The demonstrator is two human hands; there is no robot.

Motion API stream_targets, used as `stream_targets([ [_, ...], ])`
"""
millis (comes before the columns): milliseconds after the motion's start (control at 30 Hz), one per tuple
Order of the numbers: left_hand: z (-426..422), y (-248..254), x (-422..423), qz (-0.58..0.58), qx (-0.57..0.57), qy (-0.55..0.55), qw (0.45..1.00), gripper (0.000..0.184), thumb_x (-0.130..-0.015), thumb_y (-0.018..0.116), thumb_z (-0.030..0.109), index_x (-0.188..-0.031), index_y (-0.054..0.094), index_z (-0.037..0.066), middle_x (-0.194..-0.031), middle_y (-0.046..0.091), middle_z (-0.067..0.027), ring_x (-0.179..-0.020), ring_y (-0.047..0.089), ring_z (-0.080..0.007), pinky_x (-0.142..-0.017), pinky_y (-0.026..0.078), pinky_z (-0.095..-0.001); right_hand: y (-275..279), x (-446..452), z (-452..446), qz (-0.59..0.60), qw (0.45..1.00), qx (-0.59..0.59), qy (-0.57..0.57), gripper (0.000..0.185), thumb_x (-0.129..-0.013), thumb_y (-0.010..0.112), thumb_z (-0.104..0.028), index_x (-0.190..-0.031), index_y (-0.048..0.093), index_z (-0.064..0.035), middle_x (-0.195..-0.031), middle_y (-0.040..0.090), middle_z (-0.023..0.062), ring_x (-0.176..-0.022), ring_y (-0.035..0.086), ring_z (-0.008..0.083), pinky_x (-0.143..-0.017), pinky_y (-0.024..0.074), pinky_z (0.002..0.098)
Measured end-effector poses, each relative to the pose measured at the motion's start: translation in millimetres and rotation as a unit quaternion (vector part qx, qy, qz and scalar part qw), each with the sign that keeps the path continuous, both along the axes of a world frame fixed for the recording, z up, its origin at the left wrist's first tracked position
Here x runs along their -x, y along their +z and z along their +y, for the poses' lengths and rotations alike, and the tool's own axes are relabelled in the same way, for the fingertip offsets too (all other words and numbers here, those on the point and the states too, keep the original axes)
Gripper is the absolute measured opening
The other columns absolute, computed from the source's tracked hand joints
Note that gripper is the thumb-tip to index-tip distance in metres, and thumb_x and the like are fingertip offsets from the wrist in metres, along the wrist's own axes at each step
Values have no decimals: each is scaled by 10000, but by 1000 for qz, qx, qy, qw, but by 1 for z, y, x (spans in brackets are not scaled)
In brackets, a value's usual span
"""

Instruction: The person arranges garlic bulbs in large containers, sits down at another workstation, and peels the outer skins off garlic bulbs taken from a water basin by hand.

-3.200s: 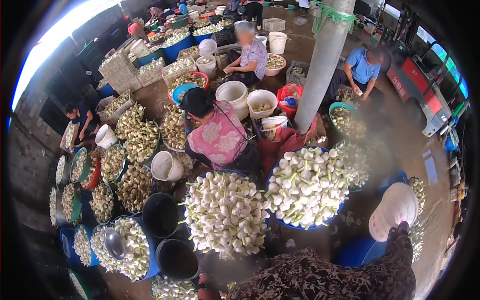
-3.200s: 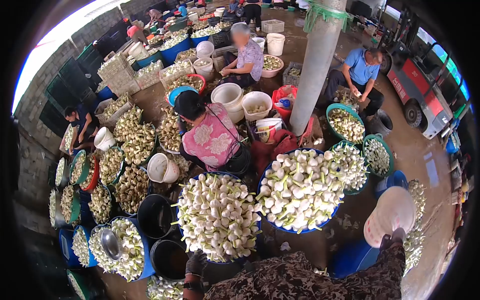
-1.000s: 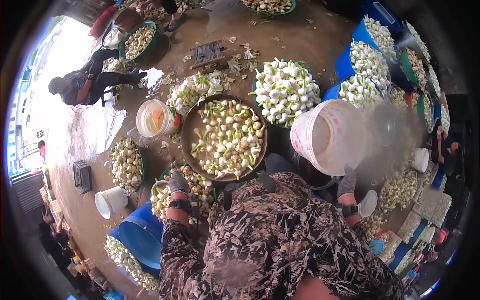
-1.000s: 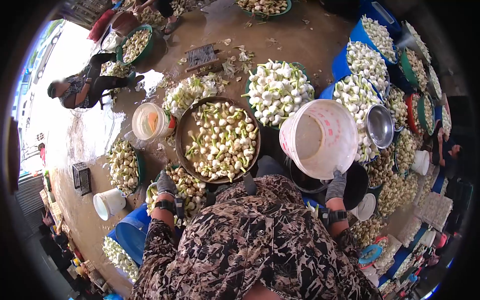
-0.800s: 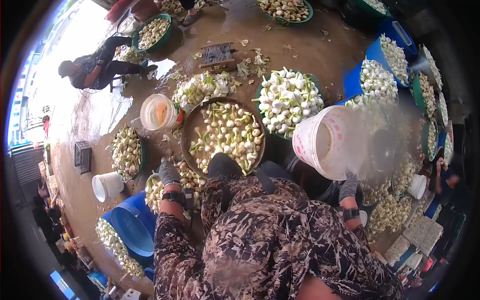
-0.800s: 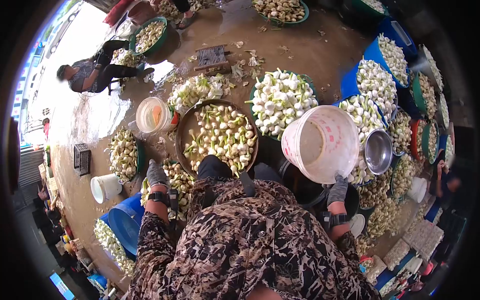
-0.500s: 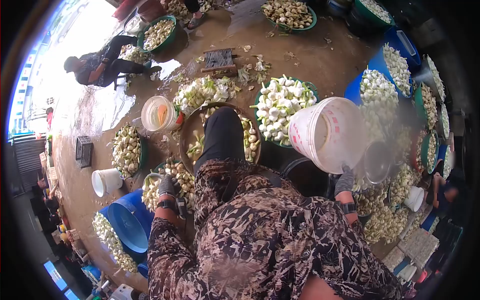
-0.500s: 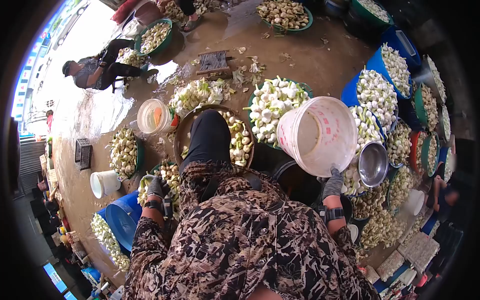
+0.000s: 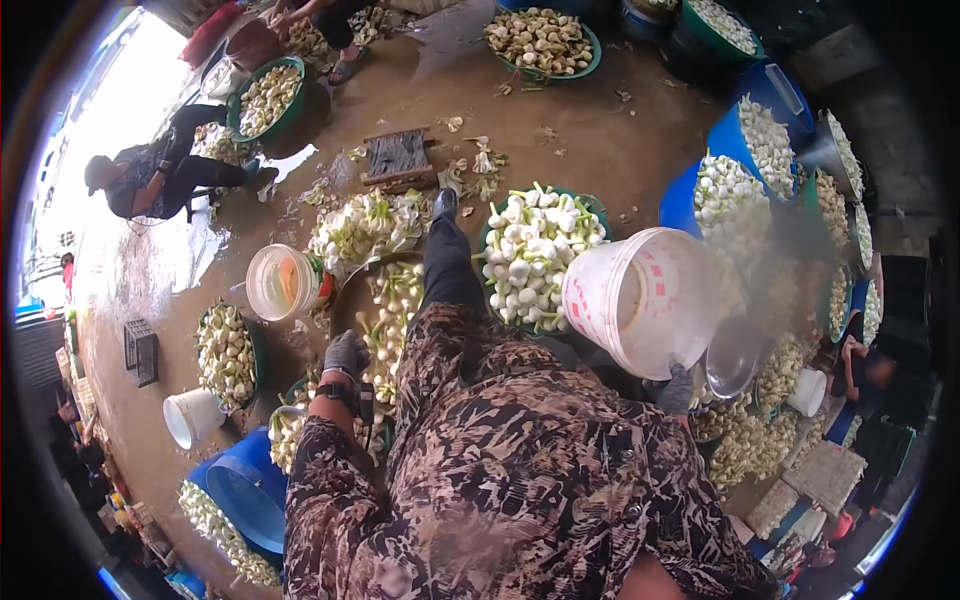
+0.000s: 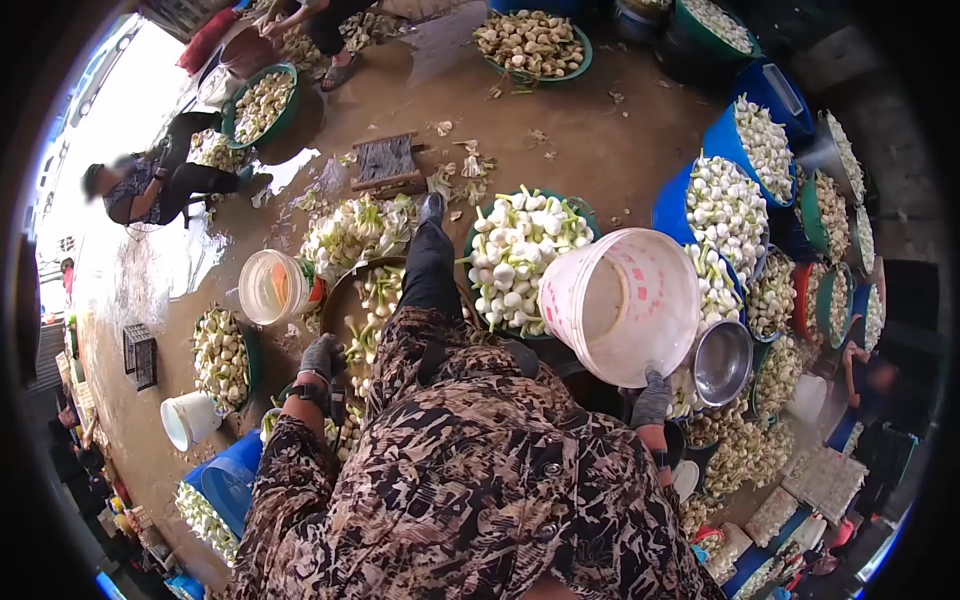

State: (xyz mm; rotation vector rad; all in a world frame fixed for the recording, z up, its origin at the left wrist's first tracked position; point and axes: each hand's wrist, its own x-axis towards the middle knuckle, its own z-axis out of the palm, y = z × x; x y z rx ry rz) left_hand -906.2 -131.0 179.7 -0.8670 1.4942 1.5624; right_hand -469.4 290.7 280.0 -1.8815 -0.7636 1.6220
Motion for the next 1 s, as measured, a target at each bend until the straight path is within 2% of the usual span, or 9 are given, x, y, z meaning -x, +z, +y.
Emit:
stream_targets([
  [67, 51, 11, 26, 26, 122, -58, 991, 174, -931, 538, 244, -772, 490, 191, -629, 472, 20, -481, 447, -139, -435, 377, -290, -6, 26, 25, 2, 1000, -8, 0, 396, -871, 573, -146, -1255, 495, -97, -1104, 614, 127, -851, 657, 266, -622, 587, 383],
  [100, 33, -30, 50, -9, -12, -66, 998, 130, -929, 533, 247, -820, 499, 185, -642, 483, 6, -490, 459, -154, -445, 396, -301, -16, 38, 33, 2, 998, -56, 41, 417, -870, 570, -139, -1274, 488, -79, -1133, 603, 131, -896, 647, 269, -676, 585, 383],
  [267, 56, -97, 157, -61, 67, -98, 991, 161, -903, 528, 255, -998, 553, 127, -778, 602, -73, -535, 554, -235, -464, 457, -373, -8, 182, 63, -24, 995, -55, 83, 472, -857, 572, -114, -1313, 470, -46, -1200, 567, 141, -985, 621, 286, -757, 582, 401],
  [333, 90, -83, 190, -90, 160, -119, 976, 197, -911, 516, 264, -1047, 533, 121, -785, 600, -80, -529, 551, -227, -457, 448, -372, -17, 230, 103, -41, 994, -37, 91, 470, -857, 574, -118, -1311, 473, -49, -1200, 565, 141, -980, 622, 284, -738, 585, 393],
  [500, 140, -60, 304, -68, 99, -173, 978, 203, -942, 535, 291, -1053, 575, 126, -796, 627, -45, -549, 528, -146, -526, 474, -297, 5, 332, 138, -60, 990, -35, 126, 422, -865, 546, -163, -1266, 518, -34, -1147, 578, 139, -991, 623, 309, -749, 587, 431],
  [733, 238, -16, 369, -12, 62, -244, 968, 234, -935, 540, 261, -1035, 617, 64, -793, 636, -49, -674, 609, -165, -591, 500, -319, 32, 442, 229, -2, 983, -123, 138, 490, -858, 597, -137, -1320, 471, -32, -1221, 553, 146, -1025, 601, 293, -730, 587, 411],
  [800, 248, -41, 357, 85, 63, -428, 898, 290, -913, 551, 285, -1064, 643, 54, -861, 671, -88, -807, 650, -231, -711, 515, -346, 41, 485, 259, -9, 974, -124, 187, 508, -845, 610, -154, -1321, 468, -46, -1177, 573, 150, -963, 621, 311, -699, 585, 436],
  [867, 280, 9, 364, 115, 86, -621, 770, 392, -885, 570, 365, -1150, 640, 86, -1059, 679, -106, -1009, 631, -286, -868, 483, -384, 45, 534, 281, -19, 963, -130, 237, 526, -831, 623, -171, -1321, 465, -60, -1133, 593, 155, -901, 642, 330, -668, 584, 460],
  [1000, 305, -13, 341, 187, 87, -677, 707, 446, -868, 550, 413, -1221, 619, 149, -1246, 613, -89, -1174, 551, -299, -986, 416, -415, 30, 624, 321, 10, 938, -136, 320, 535, -844, 618, -138, -1340, 439, -46, -1186, 570, 170, -920, 639, 331, -691, 585, 452],
])
